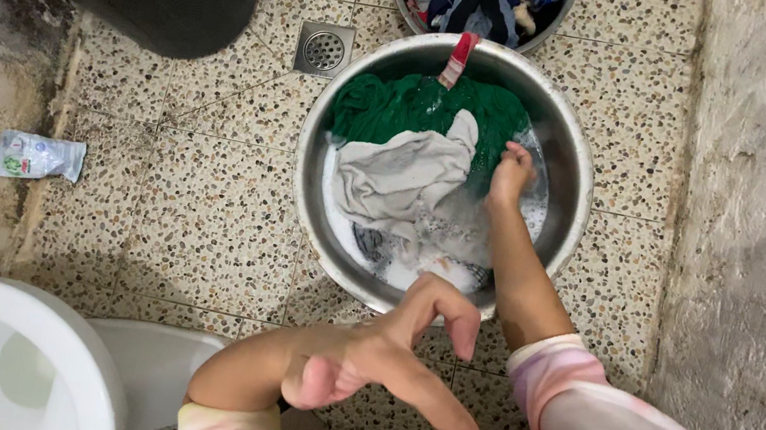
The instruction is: The person hand-washes clothes in a metal basin filled with soapy water. They repeatedly submerge, agitate, and wring out a grey garment and a green garment, then place the grey item into a second basin nearby.
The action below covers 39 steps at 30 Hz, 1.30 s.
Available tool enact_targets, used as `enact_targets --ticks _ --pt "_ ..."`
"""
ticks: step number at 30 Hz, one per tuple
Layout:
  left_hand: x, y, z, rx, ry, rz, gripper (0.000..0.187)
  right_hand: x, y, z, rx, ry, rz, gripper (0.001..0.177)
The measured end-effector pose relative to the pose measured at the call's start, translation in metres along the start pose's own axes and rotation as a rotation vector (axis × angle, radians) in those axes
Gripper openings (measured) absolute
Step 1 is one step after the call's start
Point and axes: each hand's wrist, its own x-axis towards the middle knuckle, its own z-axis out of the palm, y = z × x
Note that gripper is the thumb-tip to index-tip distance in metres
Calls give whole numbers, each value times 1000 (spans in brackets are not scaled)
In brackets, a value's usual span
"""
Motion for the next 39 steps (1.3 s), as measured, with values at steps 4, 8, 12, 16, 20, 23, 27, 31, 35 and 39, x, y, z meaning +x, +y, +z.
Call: enact_targets --ticks 4,8,12,16,20,23,27,31,35,39 --pt "-2 4 0 -8 7 -28 124 -2 0 0 7 3 22 20" --pt "-1 5 3 0 18 7 121 -3 0 0 86 -9 83 20" --pt "-5 -10 8 -6 29 28 108 -2 0 -2 43 31 75 20" --pt "-1 -68 -18 -366 413 110 74 4 -3 -6 204 16 159 22" --pt "-7 -163 -103 524 807 -337 39 5 -12 -17 547 187 600 25" --pt "-53 -222 -118 1085 890 -861 43 -10 -29 -20 789 149 385 39" --pt "-87 -291 -120 1170 906 -1093 41 -51 -75 -5 784 -666 555 40" --pt "-94 -337 -119 1446 906 -1135 15 -99 -129 25 483 -976 444 40" --pt "-90 -350 -134 1316 962 -709 15 -125 -156 31 25 -1136 -244 41" --pt "-64 -354 -141 767 992 -685 26 -126 -142 24 -244 -1088 -489 47"
